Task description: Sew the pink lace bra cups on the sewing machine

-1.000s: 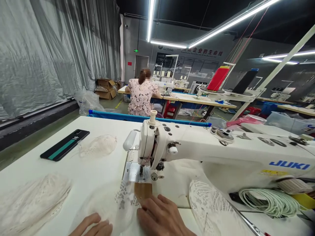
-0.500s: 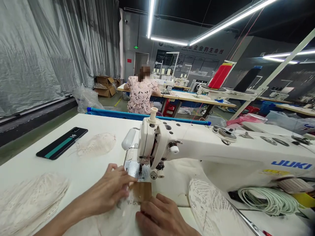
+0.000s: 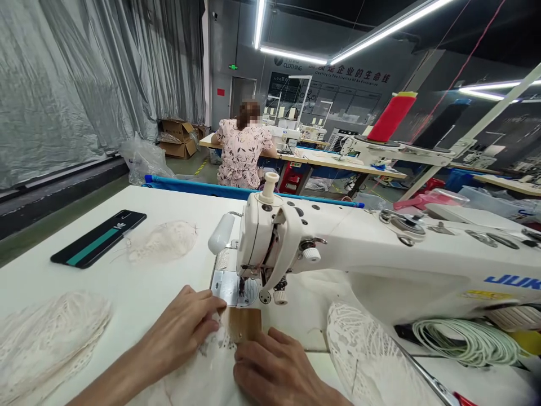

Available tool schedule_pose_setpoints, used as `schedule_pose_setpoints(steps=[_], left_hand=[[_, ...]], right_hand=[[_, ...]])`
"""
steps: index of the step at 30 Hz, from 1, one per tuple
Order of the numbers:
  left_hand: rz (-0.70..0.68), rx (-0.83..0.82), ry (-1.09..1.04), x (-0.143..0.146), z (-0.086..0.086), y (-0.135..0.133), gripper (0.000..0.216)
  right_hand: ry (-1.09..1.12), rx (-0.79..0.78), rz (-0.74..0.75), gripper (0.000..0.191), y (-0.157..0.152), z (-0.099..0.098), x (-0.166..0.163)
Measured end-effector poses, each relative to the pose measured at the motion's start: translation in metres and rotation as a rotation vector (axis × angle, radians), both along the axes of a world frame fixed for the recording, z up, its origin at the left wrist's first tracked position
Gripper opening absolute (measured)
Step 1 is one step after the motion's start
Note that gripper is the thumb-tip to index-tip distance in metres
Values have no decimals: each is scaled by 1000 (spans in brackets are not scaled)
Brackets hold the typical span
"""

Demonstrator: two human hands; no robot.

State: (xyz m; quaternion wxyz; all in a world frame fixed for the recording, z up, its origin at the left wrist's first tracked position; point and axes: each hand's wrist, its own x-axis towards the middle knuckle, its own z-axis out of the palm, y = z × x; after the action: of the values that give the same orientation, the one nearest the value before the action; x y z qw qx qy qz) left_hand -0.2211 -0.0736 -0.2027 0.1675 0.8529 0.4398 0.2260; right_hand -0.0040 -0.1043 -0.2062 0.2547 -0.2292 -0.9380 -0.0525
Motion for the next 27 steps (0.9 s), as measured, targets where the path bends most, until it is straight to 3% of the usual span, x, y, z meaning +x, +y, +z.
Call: schedule_pose_setpoints(steps=[8, 18, 27], left_hand=[[18, -16, 2, 0, -1, 1, 24], [33, -172, 55, 2, 6, 2, 21], [36, -35, 21, 3, -6, 7, 19]], right_hand=[[-8, -1, -6, 24, 2, 0, 0], [29, 65, 2, 18, 3, -7, -1], [63, 172, -53, 12, 3, -13, -6]])
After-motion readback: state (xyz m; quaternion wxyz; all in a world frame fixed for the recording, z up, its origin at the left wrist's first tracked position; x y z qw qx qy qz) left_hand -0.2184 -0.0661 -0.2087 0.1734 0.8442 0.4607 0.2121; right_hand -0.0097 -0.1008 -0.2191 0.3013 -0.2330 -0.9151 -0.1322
